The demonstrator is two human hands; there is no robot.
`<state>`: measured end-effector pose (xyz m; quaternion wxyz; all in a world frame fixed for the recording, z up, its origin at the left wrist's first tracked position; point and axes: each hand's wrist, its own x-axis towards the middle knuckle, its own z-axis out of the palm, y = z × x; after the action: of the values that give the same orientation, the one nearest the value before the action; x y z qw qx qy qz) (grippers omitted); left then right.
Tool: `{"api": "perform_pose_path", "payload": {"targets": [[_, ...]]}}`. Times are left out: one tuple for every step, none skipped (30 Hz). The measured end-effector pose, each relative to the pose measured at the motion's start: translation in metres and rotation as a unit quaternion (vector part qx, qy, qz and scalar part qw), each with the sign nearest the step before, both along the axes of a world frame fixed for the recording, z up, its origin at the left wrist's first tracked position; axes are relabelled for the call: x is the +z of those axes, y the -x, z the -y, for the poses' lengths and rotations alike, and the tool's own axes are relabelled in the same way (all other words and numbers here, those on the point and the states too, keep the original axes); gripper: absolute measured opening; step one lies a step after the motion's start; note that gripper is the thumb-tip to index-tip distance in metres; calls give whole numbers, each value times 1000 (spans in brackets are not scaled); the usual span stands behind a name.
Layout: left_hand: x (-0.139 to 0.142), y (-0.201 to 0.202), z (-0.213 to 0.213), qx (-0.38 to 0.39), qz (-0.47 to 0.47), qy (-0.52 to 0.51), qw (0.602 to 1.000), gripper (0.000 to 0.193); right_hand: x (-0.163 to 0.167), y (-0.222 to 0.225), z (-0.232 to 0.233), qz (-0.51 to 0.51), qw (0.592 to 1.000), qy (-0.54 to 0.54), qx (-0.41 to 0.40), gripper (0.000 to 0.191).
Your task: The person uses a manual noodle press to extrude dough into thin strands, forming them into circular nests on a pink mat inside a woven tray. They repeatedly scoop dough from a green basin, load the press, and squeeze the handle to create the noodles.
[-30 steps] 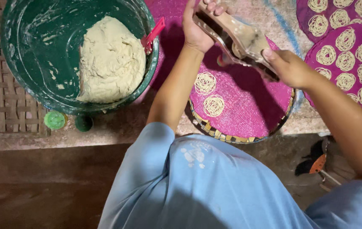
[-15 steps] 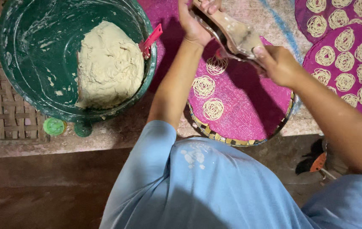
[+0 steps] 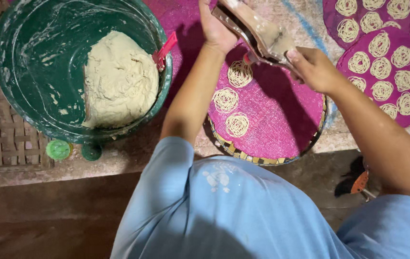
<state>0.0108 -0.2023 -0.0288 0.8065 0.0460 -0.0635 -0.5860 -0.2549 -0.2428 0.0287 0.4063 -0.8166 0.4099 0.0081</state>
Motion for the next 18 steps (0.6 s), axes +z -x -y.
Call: {"api": "perform_pose_path", "payload": {"targets": [[-3, -2, -6, -45, 22, -117, 992, 57, -1, 2, -1, 7, 1000, -7, 5, 59], [-7, -2, -10, -89, 42, -232, 968, 62, -2, 4, -1, 14, 1000, -14, 9, 59], [-12, 2, -16, -143, 170, -285, 933, 68, -3, 6, -2, 29, 999, -30, 7, 57], [-18, 7, -23, -192, 294, -329, 877, 74, -3, 7, -3, 46, 998, -44, 5, 54], [-22, 9, -27, -236, 412, -366, 801, 81, -4, 7, -3, 64, 996, -58, 4, 52], [-26, 12, -30, -245, 432, -346, 796, 77, -5, 6, -4, 59, 997, -43, 0, 54], [-31, 15, -36, -253, 452, -326, 790, 75, -7, 5, -6, 54, 998, -28, -4, 57], [-34, 17, -40, -260, 473, -305, 785, 74, -9, 3, -7, 49, 999, -10, -7, 59], [-37, 17, -44, -239, 500, -300, 776, 70, -11, 0, -8, 65, 998, -9, -16, 58], [-39, 17, -48, -219, 526, -295, 767, 68, -13, -1, -9, 80, 996, -10, -26, 56], [-41, 16, -52, -200, 551, -290, 756, 66, -15, -2, -10, 94, 995, -11, -37, 55], [-43, 15, -57, -159, 633, -268, 708, 64, -16, -1, -11, 103, 994, -8, -43, 55], [-45, 14, -62, -117, 708, -243, 652, 63, -16, 1, -12, 112, 993, -4, -48, 55], [-47, 13, -66, -72, 775, -216, 589, 62, -17, 6, -12, 121, 991, 1, -55, 55], [-49, 14, -69, -54, 748, -212, 627, 60, -18, 12, -12, 121, 991, 0, -54, 57], [-50, 16, -72, -36, 718, -207, 664, 59, -20, 21, -12, 120, 991, -2, -55, 58], [-50, 18, -75, -18, 686, -201, 699, 57, -21, 29, -14, 119, 991, -3, -55, 59], [-51, 22, -78, -1, 651, -196, 733, 56, -22, 38, -17, 99, 993, -33, -51, 62]]}}
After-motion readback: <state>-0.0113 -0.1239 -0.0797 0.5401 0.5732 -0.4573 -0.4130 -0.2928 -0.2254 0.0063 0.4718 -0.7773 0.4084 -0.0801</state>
